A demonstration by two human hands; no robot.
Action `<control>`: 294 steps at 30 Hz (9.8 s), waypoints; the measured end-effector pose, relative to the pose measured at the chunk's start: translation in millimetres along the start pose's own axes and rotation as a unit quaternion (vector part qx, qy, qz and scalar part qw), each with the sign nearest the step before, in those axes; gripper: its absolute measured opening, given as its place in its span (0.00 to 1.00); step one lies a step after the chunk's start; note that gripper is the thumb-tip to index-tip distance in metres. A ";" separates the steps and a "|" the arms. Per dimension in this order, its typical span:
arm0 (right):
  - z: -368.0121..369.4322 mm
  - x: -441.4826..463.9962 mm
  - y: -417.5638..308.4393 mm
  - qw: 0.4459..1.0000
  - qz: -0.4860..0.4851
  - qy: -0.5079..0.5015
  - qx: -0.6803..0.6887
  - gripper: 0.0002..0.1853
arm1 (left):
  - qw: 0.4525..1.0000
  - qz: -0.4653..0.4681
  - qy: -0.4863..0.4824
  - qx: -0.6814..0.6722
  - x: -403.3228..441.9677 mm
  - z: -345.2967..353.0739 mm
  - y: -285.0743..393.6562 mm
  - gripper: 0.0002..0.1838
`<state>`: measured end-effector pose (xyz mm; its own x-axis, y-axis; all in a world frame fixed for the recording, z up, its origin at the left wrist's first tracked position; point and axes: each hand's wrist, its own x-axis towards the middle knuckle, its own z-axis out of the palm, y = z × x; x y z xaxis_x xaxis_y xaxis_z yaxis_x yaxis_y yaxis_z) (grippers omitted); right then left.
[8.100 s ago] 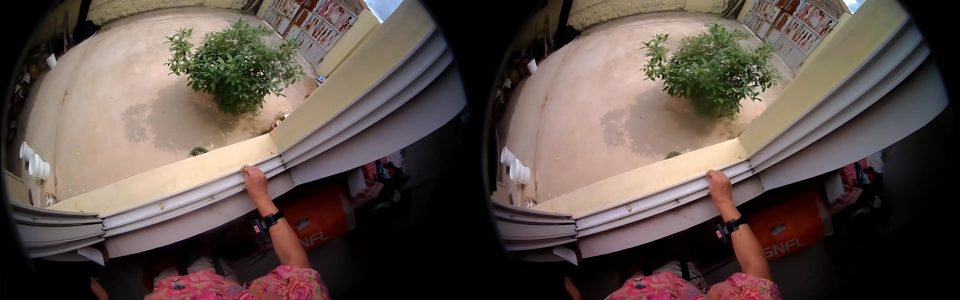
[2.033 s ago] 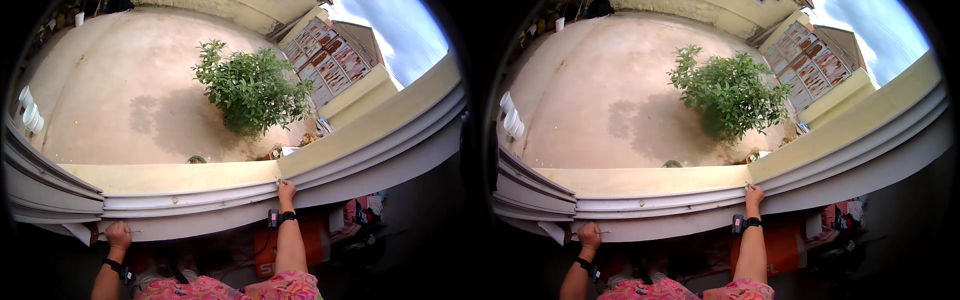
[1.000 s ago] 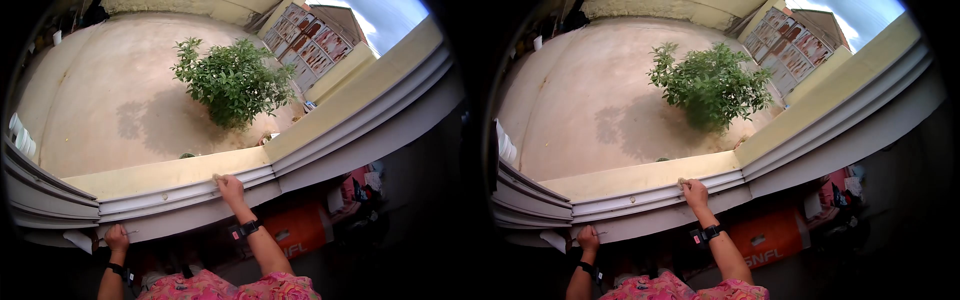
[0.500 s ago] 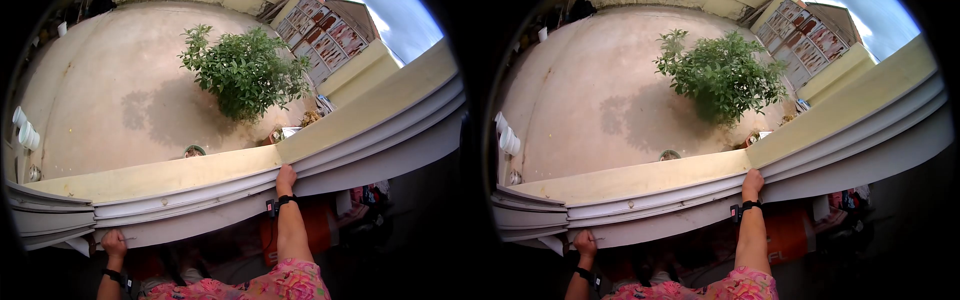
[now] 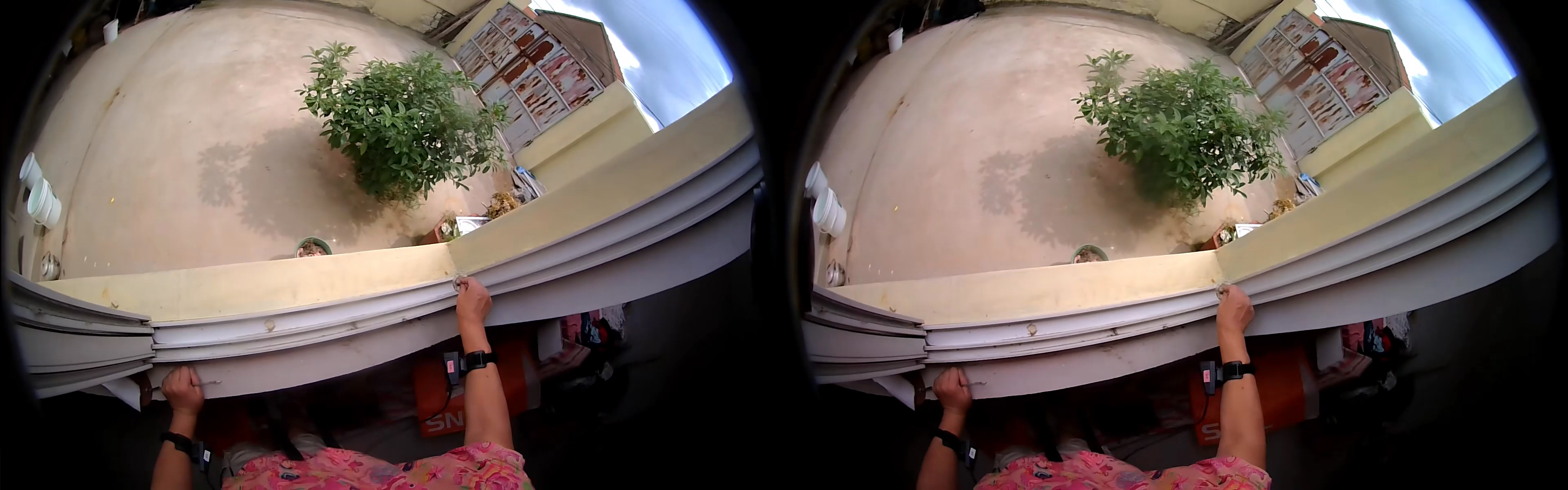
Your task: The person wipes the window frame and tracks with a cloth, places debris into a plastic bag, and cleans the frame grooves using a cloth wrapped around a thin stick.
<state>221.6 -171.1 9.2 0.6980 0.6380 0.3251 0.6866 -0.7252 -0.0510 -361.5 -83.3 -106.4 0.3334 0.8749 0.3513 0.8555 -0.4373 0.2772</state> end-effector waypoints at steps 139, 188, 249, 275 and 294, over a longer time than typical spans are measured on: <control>-11.1 -187.0 -403.8 0.783 -0.433 -0.345 0.285 0.11 | 0.994 -0.018 0.106 -0.033 5.2 8.2 10.4 0.08; -10.7 -187.3 -428.5 0.653 -0.673 -0.270 0.221 0.05 | 0.992 -0.019 0.114 -0.046 5.4 4.9 12.7 0.06; -20.4 -170.1 -325.8 0.863 -0.303 -0.230 0.334 0.06 | 0.995 -0.008 0.089 -0.035 9.4 -0.3 11.9 0.06; -3.2 -220.4 -418.5 0.820 -0.406 -0.282 0.287 0.10 | 0.993 -0.009 0.114 -0.039 4.0 15.2 9.2 0.08; -10.9 -179.8 -437.6 0.538 -0.790 -0.201 0.216 0.12 | 0.992 -0.013 0.118 -0.043 4.3 10.9 11.3 0.07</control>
<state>-206.6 28.7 -16.7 -0.8974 0.4372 0.0600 0.4098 0.8760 -0.2542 -346.1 -82.1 -111.5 0.2005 0.8178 0.5394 0.8225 -0.4397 0.3608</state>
